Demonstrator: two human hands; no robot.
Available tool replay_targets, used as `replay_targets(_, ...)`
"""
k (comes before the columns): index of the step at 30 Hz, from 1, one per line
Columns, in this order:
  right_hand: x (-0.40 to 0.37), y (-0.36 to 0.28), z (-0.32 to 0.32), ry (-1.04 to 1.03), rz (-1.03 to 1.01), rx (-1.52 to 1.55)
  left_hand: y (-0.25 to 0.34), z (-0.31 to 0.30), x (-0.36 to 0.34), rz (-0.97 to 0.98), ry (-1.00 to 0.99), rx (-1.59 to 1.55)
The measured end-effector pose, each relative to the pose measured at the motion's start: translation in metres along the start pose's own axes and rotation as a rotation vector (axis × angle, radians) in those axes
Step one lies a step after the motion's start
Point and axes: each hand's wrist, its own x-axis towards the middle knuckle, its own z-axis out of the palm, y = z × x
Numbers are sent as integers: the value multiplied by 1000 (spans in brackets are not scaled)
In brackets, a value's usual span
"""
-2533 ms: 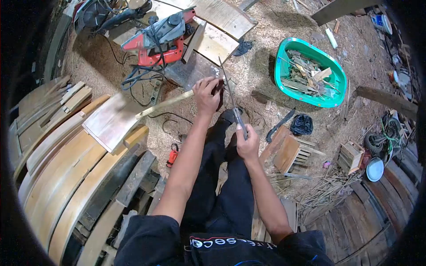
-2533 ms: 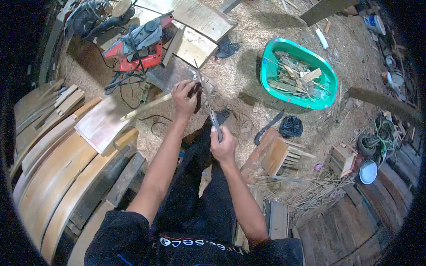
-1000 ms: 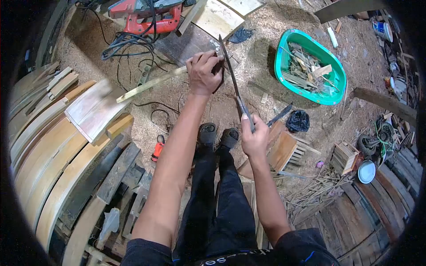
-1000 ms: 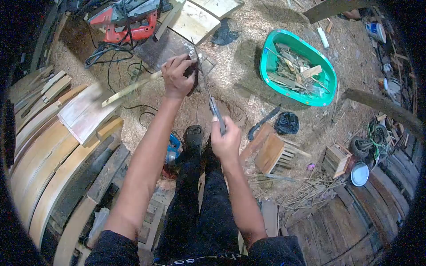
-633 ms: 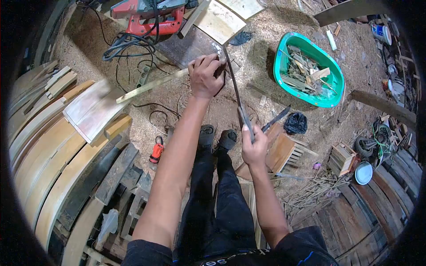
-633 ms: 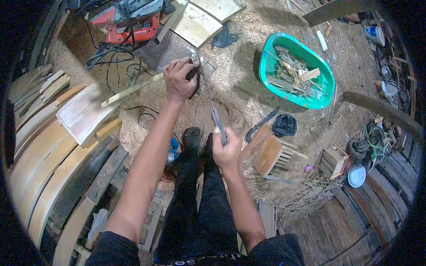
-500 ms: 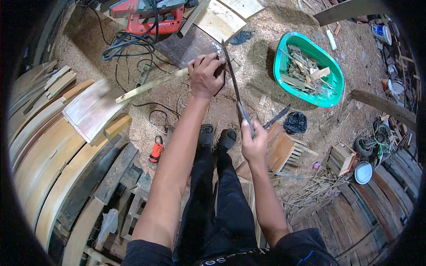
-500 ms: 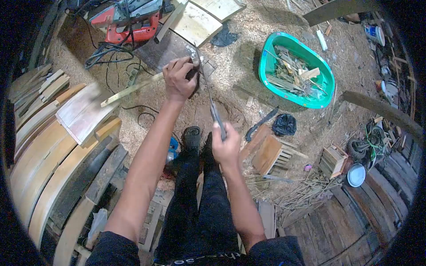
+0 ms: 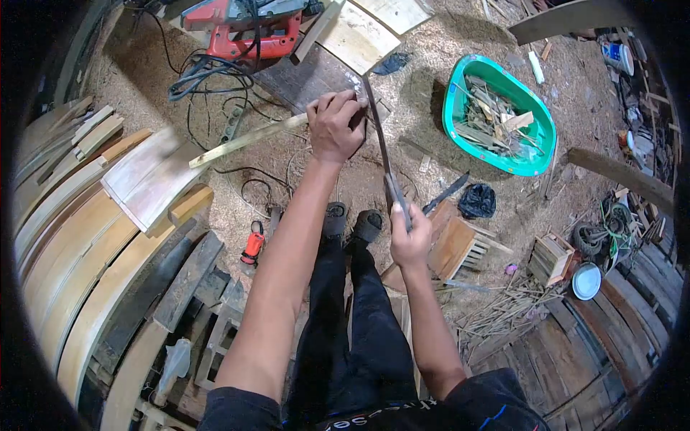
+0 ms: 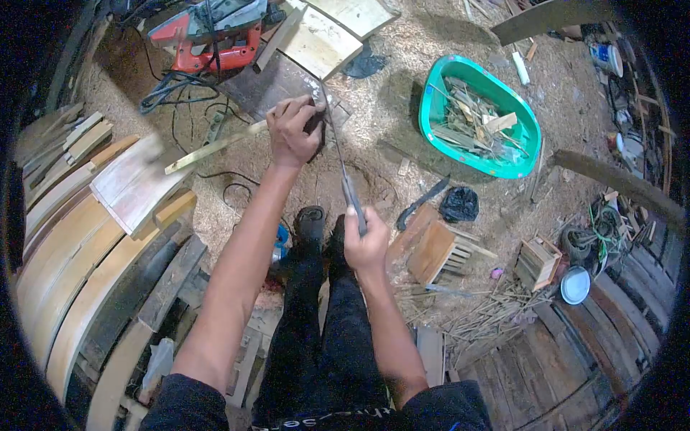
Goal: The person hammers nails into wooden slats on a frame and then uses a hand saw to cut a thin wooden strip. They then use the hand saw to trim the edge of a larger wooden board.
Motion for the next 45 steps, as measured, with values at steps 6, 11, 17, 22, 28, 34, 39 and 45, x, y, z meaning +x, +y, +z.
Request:
replay_targets(6, 2, -13, 0, -1, -47, -22, 1, 1, 3, -4, -7, 7)
replay_targets(11, 17, -25, 4, -21, 23, -44, 1, 0, 1, 12, -5, 20)
replay_targets(17, 3, -7, -3, -21, 22, -47, 3, -2, 3, 9, -9, 23)
replay_targets(22, 17, -21, 7, 16, -53, -65, 3, 0, 2, -3, -15, 6)
replay_targets(28, 34, -38, 8, -20, -14, -69, 2, 0, 2, 2, -6, 9)
replay_targets(34, 5, -18, 1, -29, -5, -16, 1, -2, 6, -2, 1, 3)
replay_targets(39, 30, -26, 6, -42, -36, -72, 5, -5, 5, -7, -24, -16)
replay_targets(45, 24, -20, 4, -40, -7, -25, 1, 0, 6, 3, -33, -1)
